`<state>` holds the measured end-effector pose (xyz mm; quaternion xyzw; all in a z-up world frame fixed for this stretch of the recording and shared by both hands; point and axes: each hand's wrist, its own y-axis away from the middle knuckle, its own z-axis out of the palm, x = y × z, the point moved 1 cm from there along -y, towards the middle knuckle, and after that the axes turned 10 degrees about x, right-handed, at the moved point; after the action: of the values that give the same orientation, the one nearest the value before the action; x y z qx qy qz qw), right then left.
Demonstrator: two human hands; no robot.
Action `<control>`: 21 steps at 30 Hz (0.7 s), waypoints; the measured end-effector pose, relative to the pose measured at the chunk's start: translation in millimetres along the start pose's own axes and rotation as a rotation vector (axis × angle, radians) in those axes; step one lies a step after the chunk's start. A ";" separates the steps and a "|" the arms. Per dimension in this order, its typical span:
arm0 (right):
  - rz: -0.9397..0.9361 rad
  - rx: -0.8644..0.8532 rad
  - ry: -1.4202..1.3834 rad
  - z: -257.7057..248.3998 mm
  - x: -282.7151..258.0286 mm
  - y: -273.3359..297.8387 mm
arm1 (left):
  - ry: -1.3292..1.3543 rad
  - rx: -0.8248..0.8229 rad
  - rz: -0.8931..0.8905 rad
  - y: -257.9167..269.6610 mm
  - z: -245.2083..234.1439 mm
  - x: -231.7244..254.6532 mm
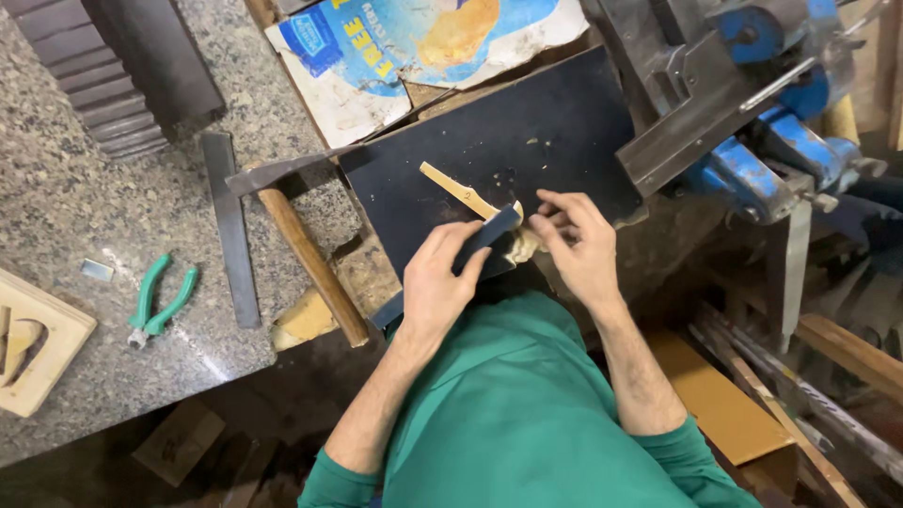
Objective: The person repeatedly places a small curved wooden piece into a metal jig, presses down a lever to shape it, and then removes it to inspect the fit. This cycle is performed multiple times throughout the clip.
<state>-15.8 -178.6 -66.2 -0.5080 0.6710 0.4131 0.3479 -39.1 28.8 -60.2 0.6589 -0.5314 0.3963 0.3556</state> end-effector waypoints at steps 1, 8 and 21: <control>-0.102 0.003 0.091 2.5 -1.7 -2.6 | 0.012 0.045 0.002 -1.2 -0.3 -2.8; 0.026 0.018 0.111 33.8 -2.6 9.5 | 0.003 0.110 0.014 -5.1 -8.3 -10.7; 0.300 -0.230 -0.260 19.6 23.5 -14.7 | -0.050 0.194 -0.015 25.4 20.7 -1.3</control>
<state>-6.3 -172.1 -98.2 -0.3815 0.6369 0.5960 0.3060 -61.2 6.3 -69.1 0.7038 -0.4944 0.4266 0.2797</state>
